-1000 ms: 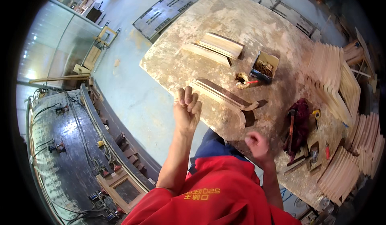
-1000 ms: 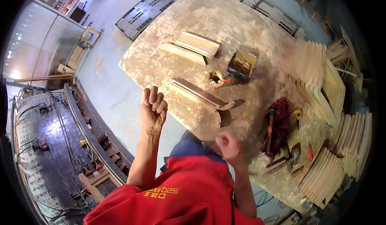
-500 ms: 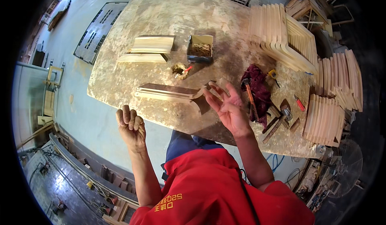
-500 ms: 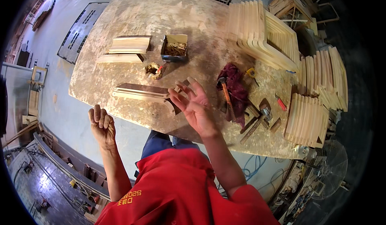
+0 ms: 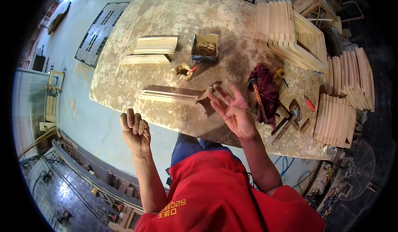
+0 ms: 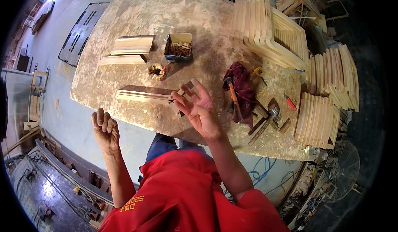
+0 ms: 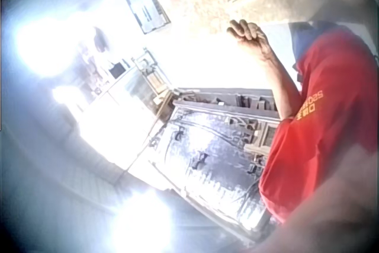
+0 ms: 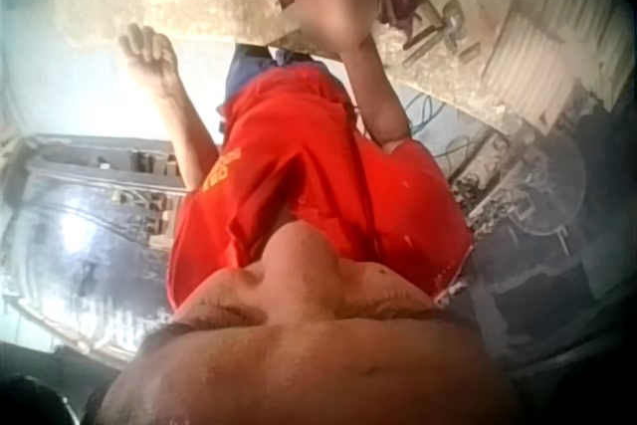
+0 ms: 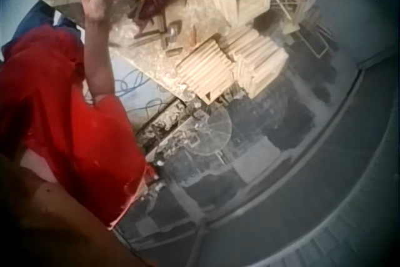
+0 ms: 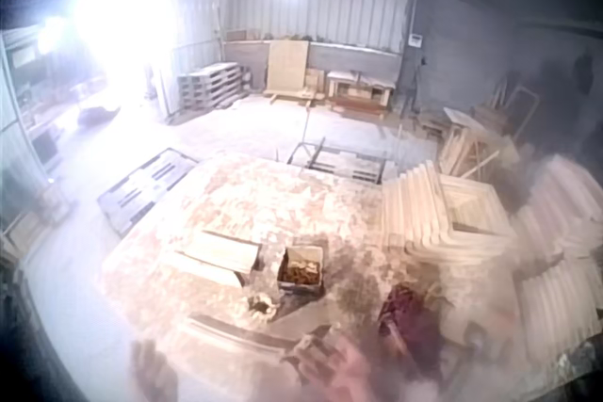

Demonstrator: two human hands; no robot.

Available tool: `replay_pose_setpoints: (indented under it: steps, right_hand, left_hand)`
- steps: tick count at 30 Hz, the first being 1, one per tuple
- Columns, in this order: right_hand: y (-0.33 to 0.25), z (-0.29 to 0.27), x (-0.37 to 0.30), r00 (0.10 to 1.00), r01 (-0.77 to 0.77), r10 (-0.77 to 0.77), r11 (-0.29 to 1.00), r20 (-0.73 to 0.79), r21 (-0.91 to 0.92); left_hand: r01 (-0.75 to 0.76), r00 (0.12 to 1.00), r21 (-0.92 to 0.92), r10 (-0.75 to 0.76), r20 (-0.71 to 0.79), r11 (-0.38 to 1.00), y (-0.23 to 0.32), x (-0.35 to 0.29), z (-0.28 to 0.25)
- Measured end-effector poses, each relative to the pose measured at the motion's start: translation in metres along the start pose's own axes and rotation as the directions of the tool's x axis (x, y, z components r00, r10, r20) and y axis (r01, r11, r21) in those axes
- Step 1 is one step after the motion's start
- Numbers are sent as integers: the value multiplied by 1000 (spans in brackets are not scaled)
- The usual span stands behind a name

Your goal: The person applies glue to curved wooden pieces using a brush, then joins them with a hammer. The person also wipes a rectangular wooden piece with a cloth and applies glue to it. The person works at a cluttered workbench with stacks of similar wooden parts nearby.

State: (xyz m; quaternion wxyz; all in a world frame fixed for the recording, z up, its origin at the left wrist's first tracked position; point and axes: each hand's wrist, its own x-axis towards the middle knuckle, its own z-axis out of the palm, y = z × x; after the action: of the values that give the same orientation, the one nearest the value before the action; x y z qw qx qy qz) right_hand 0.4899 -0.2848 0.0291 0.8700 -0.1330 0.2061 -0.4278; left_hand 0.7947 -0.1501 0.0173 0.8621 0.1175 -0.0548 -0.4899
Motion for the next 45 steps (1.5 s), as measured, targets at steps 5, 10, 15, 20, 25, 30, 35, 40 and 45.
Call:
replay_pose_setpoints:
  steps: [5, 10, 15, 20, 25, 30, 35, 40, 45]
  right_hand:
    - [3, -4, 0, 1000, -12, 13, 1000, 15, -18]
    - [4, -2, 1, 1000, -24, 25, 999, 5, -26]
    - [5, -3, 2, 999, -31, 32, 999, 15, -41]
    - [3, -4, 0, 999, -47, 48, 998, 16, -46]
    - [-1, -7, 0, 999, -54, 54, 997, 6, -54]
    - [5, -16, 3, 999, -49, 49, 994, 5, -100]
    - [4, -29, 7, 995, -15, 7, 996, -101, -84]
    - [14, -53, 19, 978, -80, 58, 991, -201, -105]
    - [27, -70, 44, 940, -160, 0, 883, -341, -441]
  left_hand:
    - [-1, 1000, -14, 1, -10, 1000, -1, -3, -1]
    - [-8, 1000, -14, 8, -4, 1000, 1, -6, -4]
    - [-22, 1000, -18, 22, -8, 1000, 2, -8, -4]
    - [-21, 1000, -22, 21, -23, 1000, -2, -10, -5]
    - [-13, 999, -27, 12, -39, 1000, -8, -10, -3]
    - [-7, 991, 11, 8, -136, 1000, -8, -12, -3]
    - [21, 995, -93, -30, -100, 995, -18, -1, 1]
    - [39, 988, -133, -58, -141, 990, -16, 13, -20]
    - [89, 968, -142, -119, -220, 986, -17, 45, -50]
